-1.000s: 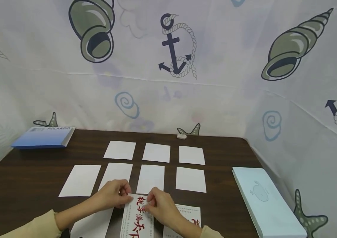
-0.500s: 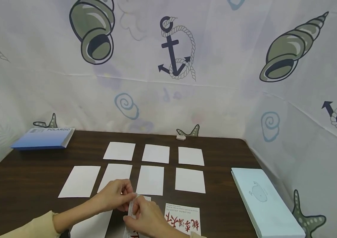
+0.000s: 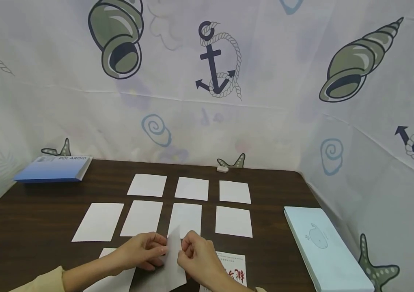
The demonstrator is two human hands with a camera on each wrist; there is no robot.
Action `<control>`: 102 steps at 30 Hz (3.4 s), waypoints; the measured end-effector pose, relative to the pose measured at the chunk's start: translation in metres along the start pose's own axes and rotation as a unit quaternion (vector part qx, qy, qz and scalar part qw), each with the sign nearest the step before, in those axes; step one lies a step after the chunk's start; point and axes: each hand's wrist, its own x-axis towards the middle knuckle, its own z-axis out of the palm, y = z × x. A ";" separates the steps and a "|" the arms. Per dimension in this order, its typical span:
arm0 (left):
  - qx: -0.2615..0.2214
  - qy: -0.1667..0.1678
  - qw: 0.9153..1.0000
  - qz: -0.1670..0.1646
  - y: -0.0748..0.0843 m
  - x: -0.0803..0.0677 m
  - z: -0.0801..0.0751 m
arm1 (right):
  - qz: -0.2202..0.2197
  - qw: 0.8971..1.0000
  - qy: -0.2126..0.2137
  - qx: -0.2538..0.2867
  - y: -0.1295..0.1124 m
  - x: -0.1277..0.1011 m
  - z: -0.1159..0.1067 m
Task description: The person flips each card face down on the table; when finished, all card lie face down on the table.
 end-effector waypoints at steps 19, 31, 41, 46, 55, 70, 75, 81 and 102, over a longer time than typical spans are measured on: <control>0.099 0.036 0.993 0.058 -0.011 0.001 -0.007 | 0.092 0.989 -0.110 0.022 0.045 0.000 -0.003; 0.176 0.029 0.982 0.058 -0.006 0.009 0.003 | 0.067 0.986 -0.105 -0.115 0.049 -0.001 -0.004; 0.230 0.023 0.973 0.027 -0.003 0.009 -0.001 | 0.028 0.990 -0.001 -0.137 0.077 -0.016 -0.068; 0.248 0.025 0.968 0.028 -0.004 0.010 -0.003 | 0.072 0.982 -0.005 -0.175 0.097 -0.034 -0.098; 0.247 0.012 0.969 0.028 -0.002 0.012 -0.003 | 0.091 0.976 -0.010 -0.198 0.109 -0.042 -0.108; 0.140 -0.025 0.982 0.123 0.020 0.054 0.033 | 0.054 0.986 0.000 -0.159 0.115 -0.037 -0.114; 0.122 -0.026 0.985 0.118 0.024 0.073 0.059 | 0.033 0.988 0.018 -0.147 0.119 -0.037 -0.113; 0.096 -0.017 0.990 0.100 0.025 0.081 0.074 | 0.050 0.985 0.039 -0.158 0.118 -0.036 -0.110; -0.047 -0.042 0.998 0.025 0.053 0.075 0.072 | -0.038 0.998 0.033 -0.028 0.063 -0.029 -0.044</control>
